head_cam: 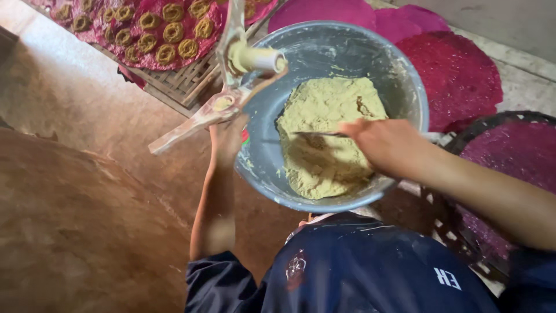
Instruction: The person uses a manual dough press to extrude dough into spiral shapes onto a purple tray. They repeatedly scoop dough from a metal bowl, load it into the press, and squeeze the handle to form noodles.
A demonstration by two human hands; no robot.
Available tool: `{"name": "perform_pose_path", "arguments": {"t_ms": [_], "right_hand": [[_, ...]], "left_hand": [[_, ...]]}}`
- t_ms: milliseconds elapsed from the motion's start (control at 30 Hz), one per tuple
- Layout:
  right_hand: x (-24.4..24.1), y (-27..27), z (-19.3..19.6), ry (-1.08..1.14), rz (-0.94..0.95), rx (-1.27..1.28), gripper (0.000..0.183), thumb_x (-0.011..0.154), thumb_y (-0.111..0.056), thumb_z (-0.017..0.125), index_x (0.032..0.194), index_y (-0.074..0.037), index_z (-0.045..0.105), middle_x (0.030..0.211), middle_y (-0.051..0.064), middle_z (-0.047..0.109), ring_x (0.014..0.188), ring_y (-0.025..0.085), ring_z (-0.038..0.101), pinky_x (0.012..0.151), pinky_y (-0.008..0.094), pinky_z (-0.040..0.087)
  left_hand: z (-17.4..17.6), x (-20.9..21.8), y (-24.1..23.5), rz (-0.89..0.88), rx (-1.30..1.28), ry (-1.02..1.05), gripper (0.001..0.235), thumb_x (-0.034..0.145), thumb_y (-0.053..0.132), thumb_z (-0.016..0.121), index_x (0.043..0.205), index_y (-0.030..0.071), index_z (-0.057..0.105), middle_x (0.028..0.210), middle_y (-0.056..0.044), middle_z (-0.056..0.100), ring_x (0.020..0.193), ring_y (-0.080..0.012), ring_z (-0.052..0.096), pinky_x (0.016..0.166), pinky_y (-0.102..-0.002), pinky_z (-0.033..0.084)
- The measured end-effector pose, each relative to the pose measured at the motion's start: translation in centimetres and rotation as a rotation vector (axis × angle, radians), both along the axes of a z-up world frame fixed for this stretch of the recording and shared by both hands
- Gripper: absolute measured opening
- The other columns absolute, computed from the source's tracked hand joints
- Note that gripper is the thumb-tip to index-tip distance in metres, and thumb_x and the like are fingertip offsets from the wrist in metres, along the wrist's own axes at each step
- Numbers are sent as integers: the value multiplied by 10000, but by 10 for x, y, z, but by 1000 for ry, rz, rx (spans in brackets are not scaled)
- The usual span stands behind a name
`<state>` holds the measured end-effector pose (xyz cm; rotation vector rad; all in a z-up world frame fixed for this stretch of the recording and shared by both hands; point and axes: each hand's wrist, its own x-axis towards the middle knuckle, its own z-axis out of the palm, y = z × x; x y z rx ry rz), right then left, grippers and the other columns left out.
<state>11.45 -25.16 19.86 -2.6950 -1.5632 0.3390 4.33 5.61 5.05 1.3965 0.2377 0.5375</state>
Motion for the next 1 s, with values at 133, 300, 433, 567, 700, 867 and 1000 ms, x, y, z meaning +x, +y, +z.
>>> {"name": "perform_pose_path", "arguments": {"t_ms": [133,300,433,567,700,867,1000], "right_hand": [[32,-11,-34,147,-9,483,488,922,-100,565,1404,-60,501,1119,203,622,931,330,688,788,453,573],[33,-86,-39,206,-15,883,392,945,-142,569,1328,-72,529,1124,230,629,909,351,697,756,445,580],[-5,-175,-9,88,85,1095,319,963,-175,573,1268,-81,552,1128,251,636,892,368,705,731,438,586],[-39,-245,12,-143,218,1148,254,982,-208,577,1207,-91,574,1131,272,642,875,385,712,705,432,592],[-61,-301,5,-315,277,1086,204,1000,-241,581,1147,-100,597,1135,294,648,857,402,720,680,425,598],[-78,-350,-20,-430,162,971,232,983,-229,620,1180,-109,642,1166,258,680,926,414,739,720,445,604],[-80,-379,-15,-268,38,891,376,1009,-231,589,1342,-62,550,1290,254,622,1145,421,667,967,534,547]], "left_hand": [[5,-7,-62,-292,-215,-114,523,729,-67,635,1247,6,614,988,-68,624,912,-166,624,758,-285,538],[12,-26,-206,-959,-585,9,264,831,-79,697,1092,-110,682,946,-158,674,939,-257,659,828,-364,547],[47,-27,-272,-873,168,-240,362,827,58,744,1170,-12,655,1184,-130,635,1080,-262,604,919,-394,509],[79,-27,-319,-814,584,66,406,829,281,845,1131,86,654,1018,-56,709,933,-207,690,848,-360,561],[81,-16,-382,-879,1111,158,509,695,413,890,1020,111,640,920,-82,717,848,-289,697,759,-407,525],[59,-14,-443,-914,801,-241,323,870,365,762,1115,172,683,1016,-47,731,952,-237,728,935,-364,564],[47,-3,-465,-929,787,-247,426,806,291,886,1148,112,705,1086,-84,743,1016,-228,718,966,-366,560]]}}
